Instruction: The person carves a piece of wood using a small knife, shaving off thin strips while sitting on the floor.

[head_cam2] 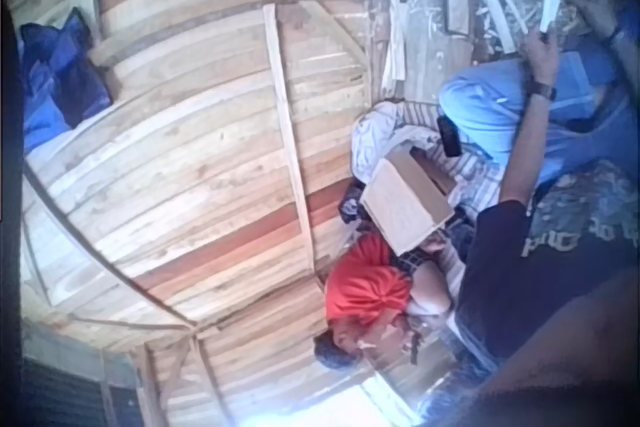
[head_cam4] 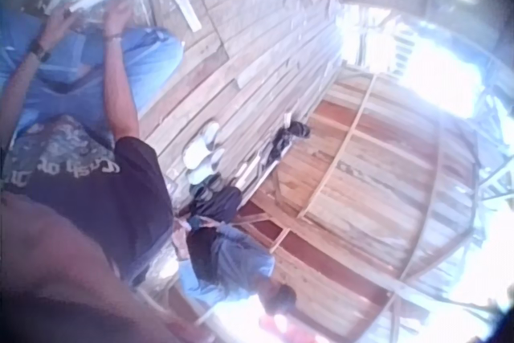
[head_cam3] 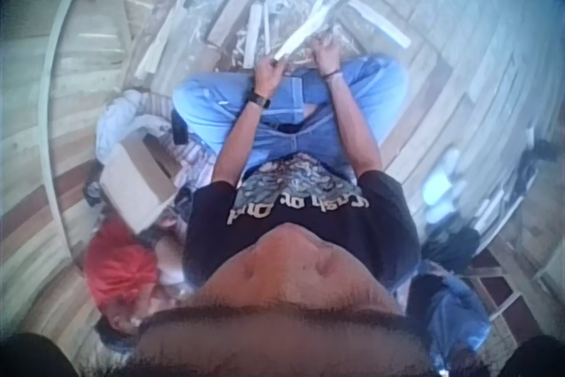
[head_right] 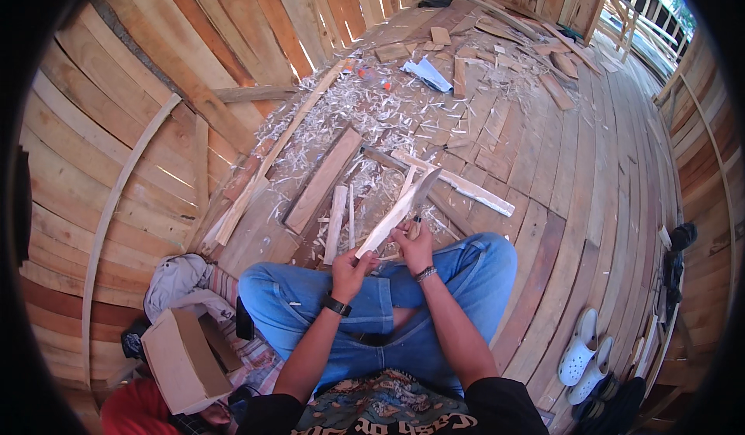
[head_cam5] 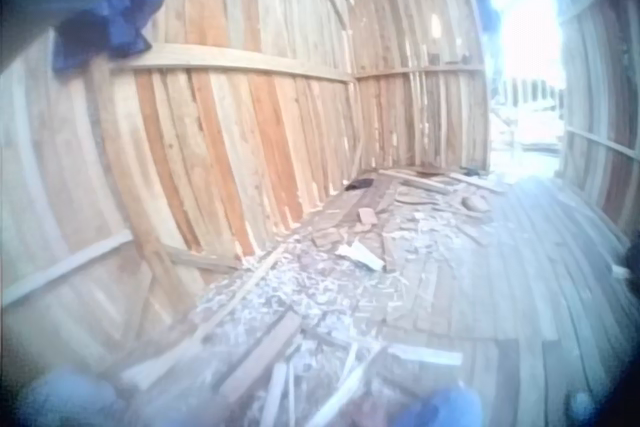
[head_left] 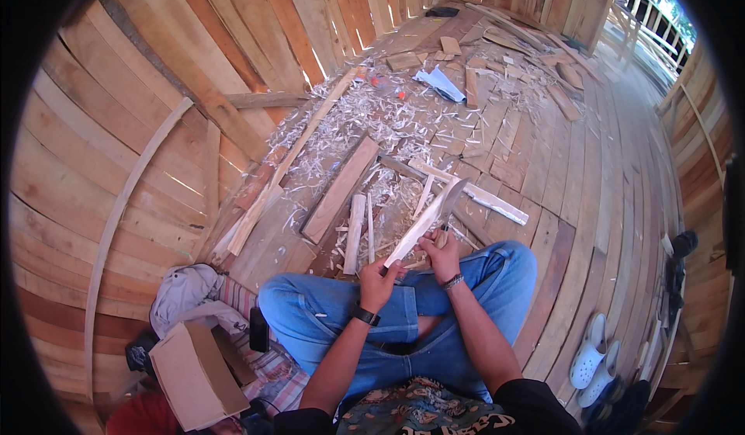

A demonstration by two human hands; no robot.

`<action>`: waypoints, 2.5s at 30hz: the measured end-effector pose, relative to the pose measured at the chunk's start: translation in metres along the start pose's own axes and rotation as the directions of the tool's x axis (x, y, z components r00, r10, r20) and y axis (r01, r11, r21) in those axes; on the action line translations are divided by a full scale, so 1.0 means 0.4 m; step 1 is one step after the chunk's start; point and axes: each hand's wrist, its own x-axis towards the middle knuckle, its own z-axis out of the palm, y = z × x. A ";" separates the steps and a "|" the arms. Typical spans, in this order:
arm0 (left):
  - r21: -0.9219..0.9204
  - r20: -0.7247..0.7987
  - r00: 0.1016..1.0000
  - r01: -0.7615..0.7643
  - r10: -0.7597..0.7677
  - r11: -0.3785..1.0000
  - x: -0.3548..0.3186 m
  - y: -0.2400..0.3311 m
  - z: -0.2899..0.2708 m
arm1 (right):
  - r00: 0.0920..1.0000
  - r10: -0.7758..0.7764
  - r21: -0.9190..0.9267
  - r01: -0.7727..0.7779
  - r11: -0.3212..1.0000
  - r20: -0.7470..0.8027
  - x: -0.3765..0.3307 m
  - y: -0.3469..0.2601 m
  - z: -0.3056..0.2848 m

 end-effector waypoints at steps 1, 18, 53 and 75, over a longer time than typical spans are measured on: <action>0.032 -0.057 0.997 -0.041 0.043 0.999 0.002 0.001 0.002 | 1.000 0.001 -0.067 0.001 0.998 0.020 0.000 0.004 0.001; 0.671 -0.319 0.914 0.030 0.252 0.741 0.034 0.003 -0.051 | 0.893 0.109 -0.833 0.356 0.424 0.437 -0.075 -0.014 0.040; 0.736 -0.166 0.883 -0.186 0.439 0.651 0.037 0.061 -0.068 | 0.908 0.117 -0.860 0.331 0.389 0.402 -0.096 -0.038 0.064; 0.723 0.287 0.882 -0.455 0.373 0.520 0.160 0.176 -0.105 | 0.918 0.083 -0.840 0.313 0.444 0.387 -0.050 -0.104 0.072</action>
